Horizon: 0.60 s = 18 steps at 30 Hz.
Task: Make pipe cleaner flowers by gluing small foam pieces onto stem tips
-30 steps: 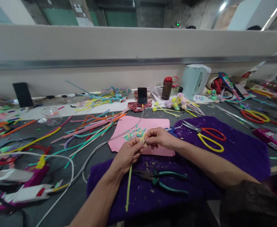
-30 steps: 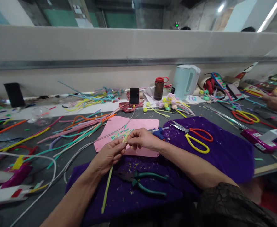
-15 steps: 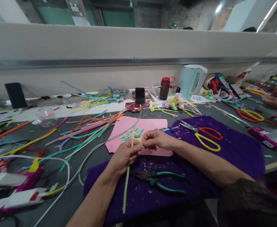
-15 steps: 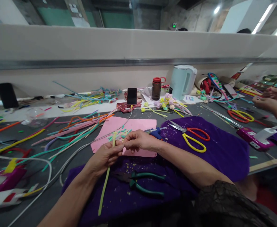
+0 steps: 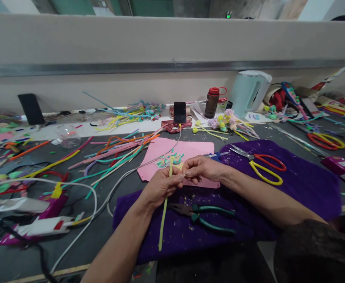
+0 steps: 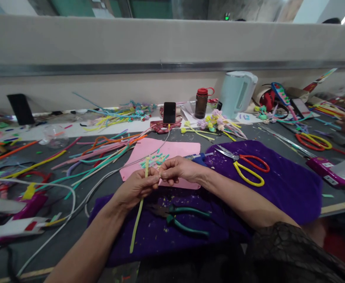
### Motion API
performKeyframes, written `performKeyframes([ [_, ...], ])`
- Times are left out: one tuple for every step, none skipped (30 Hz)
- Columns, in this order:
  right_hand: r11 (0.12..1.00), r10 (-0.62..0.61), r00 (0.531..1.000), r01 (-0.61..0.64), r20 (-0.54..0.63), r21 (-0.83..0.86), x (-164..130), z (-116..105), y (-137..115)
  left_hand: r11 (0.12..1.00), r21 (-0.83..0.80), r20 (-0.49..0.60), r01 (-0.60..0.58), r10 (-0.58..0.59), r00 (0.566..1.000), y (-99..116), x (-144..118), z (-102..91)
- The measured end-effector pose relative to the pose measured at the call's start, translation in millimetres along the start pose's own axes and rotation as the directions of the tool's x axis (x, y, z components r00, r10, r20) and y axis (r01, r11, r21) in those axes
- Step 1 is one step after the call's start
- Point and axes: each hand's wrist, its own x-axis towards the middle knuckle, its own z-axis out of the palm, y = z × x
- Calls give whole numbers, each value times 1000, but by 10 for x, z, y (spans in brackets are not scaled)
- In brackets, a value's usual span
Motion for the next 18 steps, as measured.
performKeyframes([
  [1000,1,1000,-1,2,13,1,2,2,1000,-4,-1,-1,1,1000,-2,0,2],
  [1000,-2,1000,2,4,23,2,3,2,1000,-9,-3,-3,3,1000,-4,1,4],
  [1000,-4,1000,4,4,28,3,4,0,1000,-15,-6,-8,8,1000,-6,3,5],
  [1000,-8,1000,8,2,25,3,4,-4,1000,-19,-10,-12,12,1000,-8,6,4],
  [1000,-12,1000,12,-4,9,4,3,-8,1000,-22,-17,-15,15,1000,-10,11,3],
  [1000,-19,1000,19,-18,-15,5,2,-13,1000,-24,-26,-17,16,1000,-12,16,2],
  [998,-32,999,30,-41,-47,7,1,-18,1000,-26,-37,-17,16,999,-13,22,0],
  [996,-51,996,45,-68,-80,8,1,-23,999,-28,-49,-15,14,999,-13,27,-1],
  [992,-72,993,61,-97,-113,10,1,-25,999,-32,-60,-11,9,998,-13,31,-3],
  [987,-94,988,76,-123,-144,11,3,-27,999,-37,-69,-7,5,998,-12,33,-3],
  [981,-113,983,87,-145,-174,12,4,-27,999,-43,-77,-5,2,997,-11,34,-3],
  [975,-127,979,93,-160,-202,12,5,-26,999,-47,-81,-4,0,997,-11,33,-3],
  [969,-133,977,93,-169,-227,12,6,-25,999,-50,-80,-2,-2,997,-11,32,-2],
  [965,-134,976,89,-173,-247,12,5,-22,999,-51,-76,-1,-3,997,-11,30,-1],
  [962,-132,976,84,-174,-261,12,3,-20,999,-51,-71,-1,-3,997,-12,30,0],
  [960,-129,976,79,-174,-269,12,1,-17,999,-51,-66,1,-5,998,-13,30,1],
  [959,-127,976,75,-176,-272,13,-1,-13,999,-51,-62,3,-6,998,-14,30,1],
  [959,-126,976,73,-179,-274,14,-2,-10,999,-53,-61,4,-8,998,-14,31,1],
])
